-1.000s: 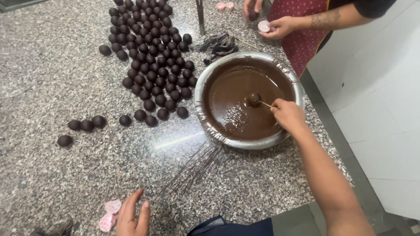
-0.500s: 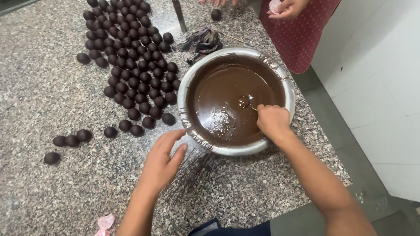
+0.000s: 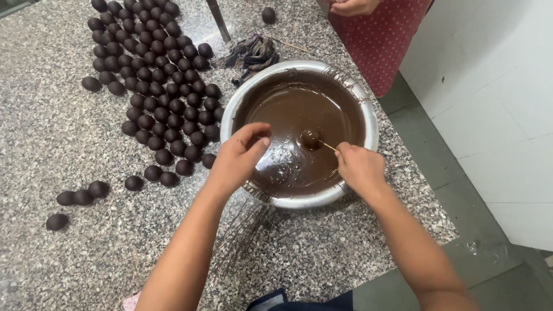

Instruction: The person picks up round truffle centers, spears each one on a wooden skewer, dips and rotates it in a bowl of melted chocolate to coat it, then slides the coated ball off the skewer into a pink paper cup and sets the filled cup with rows of finished bonbons on the counter. They repeat this cycle for many centers, occasionally wiping their hands on a cloth.

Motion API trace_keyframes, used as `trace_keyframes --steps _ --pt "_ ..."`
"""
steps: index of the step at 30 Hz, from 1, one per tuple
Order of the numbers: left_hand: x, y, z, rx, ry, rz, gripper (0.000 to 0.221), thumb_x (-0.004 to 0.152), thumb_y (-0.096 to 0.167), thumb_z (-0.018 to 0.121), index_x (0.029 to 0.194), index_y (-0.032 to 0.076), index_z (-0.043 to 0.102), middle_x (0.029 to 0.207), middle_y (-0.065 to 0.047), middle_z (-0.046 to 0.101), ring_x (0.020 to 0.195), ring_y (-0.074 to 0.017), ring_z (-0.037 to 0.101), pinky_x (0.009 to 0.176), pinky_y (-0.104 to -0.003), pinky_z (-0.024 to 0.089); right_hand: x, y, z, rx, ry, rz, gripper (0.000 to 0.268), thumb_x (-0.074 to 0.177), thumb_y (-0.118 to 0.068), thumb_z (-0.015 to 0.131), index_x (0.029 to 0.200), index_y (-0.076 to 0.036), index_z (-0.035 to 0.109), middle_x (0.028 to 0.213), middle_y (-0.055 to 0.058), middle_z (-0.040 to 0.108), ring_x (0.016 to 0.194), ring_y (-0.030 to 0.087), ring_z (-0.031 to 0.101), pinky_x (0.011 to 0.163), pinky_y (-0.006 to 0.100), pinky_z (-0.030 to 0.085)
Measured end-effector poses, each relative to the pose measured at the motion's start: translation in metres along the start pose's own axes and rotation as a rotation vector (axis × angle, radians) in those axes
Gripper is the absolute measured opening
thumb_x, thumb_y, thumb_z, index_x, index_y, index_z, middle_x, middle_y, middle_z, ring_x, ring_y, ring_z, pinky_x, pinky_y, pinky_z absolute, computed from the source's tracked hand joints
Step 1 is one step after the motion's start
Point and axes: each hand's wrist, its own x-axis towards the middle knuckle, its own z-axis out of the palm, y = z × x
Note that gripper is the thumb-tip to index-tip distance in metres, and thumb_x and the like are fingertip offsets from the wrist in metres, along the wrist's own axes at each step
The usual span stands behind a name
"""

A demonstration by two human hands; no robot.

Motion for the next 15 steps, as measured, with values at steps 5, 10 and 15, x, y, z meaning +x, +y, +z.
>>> trace_keyframes --steps 5,10,15 --pt "0.014 -0.010 0.008 -0.029 -0.031 0.004 0.037 0.098 0.019 0.064 0.131 0.002 0.063 0.121 -0.007 0.073 0.112 -0.0127 0.066 0.096 -0.028 0.052 0.000 0.004 0.015 -0.062 -0.004 -0.013 0.018 0.098 -0.024 0.060 0.089 -0.009 0.066 0.077 0.011 0.073 0.069 0.035 0.071 0.059 0.048 0.055" --pt "0.011 -0.012 0.012 -0.026 -0.033 -0.012 0.037 0.098 0.020 0.064 0.131 0.002 0.063 0.120 -0.008 0.073 0.111 -0.0134 0.067 0.097 -0.028 0.053 0.003 0.000 0.016 -0.129 -0.025 -0.016 0.017 0.098 -0.022 0.060 0.088 -0.009 0.065 0.073 0.012 0.072 0.067 0.034 0.072 0.058 0.048 0.055" --pt "0.007 -0.022 0.007 -0.055 -0.013 -0.007 0.038 0.098 0.020 0.064 0.131 0.002 0.062 0.121 -0.008 0.072 0.114 -0.0139 0.067 0.098 -0.029 0.052 -0.006 -0.007 0.003 -0.098 0.021 -0.031 0.017 0.097 -0.022 0.061 0.088 -0.009 0.065 0.074 0.011 0.072 0.066 0.034 0.072 0.057 0.047 0.055"
